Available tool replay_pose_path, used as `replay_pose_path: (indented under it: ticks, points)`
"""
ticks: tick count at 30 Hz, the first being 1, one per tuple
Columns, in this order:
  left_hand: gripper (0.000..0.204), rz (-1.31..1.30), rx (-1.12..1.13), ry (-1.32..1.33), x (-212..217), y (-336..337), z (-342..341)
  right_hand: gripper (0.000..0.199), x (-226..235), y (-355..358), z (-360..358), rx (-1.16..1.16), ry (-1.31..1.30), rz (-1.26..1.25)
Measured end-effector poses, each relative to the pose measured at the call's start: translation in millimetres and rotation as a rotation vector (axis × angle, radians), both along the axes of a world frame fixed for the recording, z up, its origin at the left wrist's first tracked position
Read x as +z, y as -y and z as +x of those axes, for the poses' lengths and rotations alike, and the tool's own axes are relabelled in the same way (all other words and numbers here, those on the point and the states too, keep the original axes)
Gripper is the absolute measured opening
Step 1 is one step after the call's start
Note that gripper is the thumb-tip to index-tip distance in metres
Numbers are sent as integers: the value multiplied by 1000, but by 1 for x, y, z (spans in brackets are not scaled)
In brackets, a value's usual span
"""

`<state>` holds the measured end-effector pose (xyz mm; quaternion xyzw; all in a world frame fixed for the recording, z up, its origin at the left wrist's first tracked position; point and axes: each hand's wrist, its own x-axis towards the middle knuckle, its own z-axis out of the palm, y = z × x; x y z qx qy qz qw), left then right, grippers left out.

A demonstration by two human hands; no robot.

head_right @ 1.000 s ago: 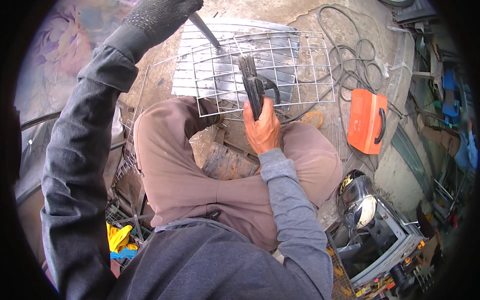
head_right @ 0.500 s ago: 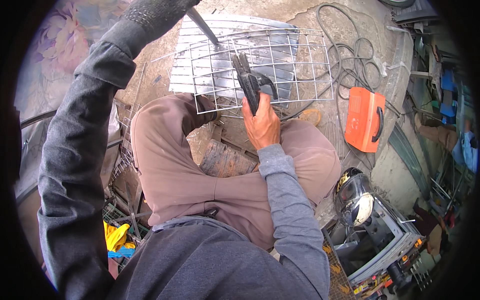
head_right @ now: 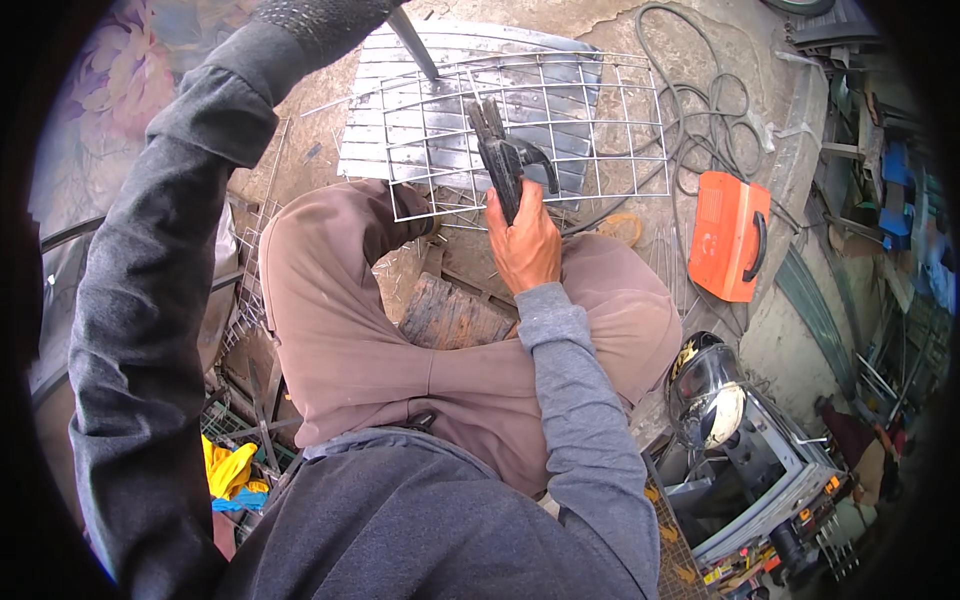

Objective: The recorder is using an arc welder and a hammer to fabricate or repair a metal grid structure.

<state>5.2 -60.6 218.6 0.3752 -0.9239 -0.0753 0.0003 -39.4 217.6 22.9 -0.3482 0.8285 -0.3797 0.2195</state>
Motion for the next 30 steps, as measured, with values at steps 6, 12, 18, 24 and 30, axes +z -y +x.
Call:
replay_pose_path:
  ticks: [6, 12, 18, 24, 30]
  points:
    - [38, -8, -73, -1, 5, -9, -8, 39, -2, -3, -2, -4, -4, 17]
    - [37, 133, 50, 131, -22, 24, -15, 39, -1, -3, -3, 0, 0, 23]
    - [38, -51, -50, -33, -13, 12, -2, 37, -2, 0, 1, 21, -29, -20]
    - [38, -39, -41, -38, -10, 9, -1, 38, -2, 0, 1, 35, -32, -15]
    - [38, -37, -38, -39, -9, 9, 0, 37, -3, 0, 1, 49, -40, -1]
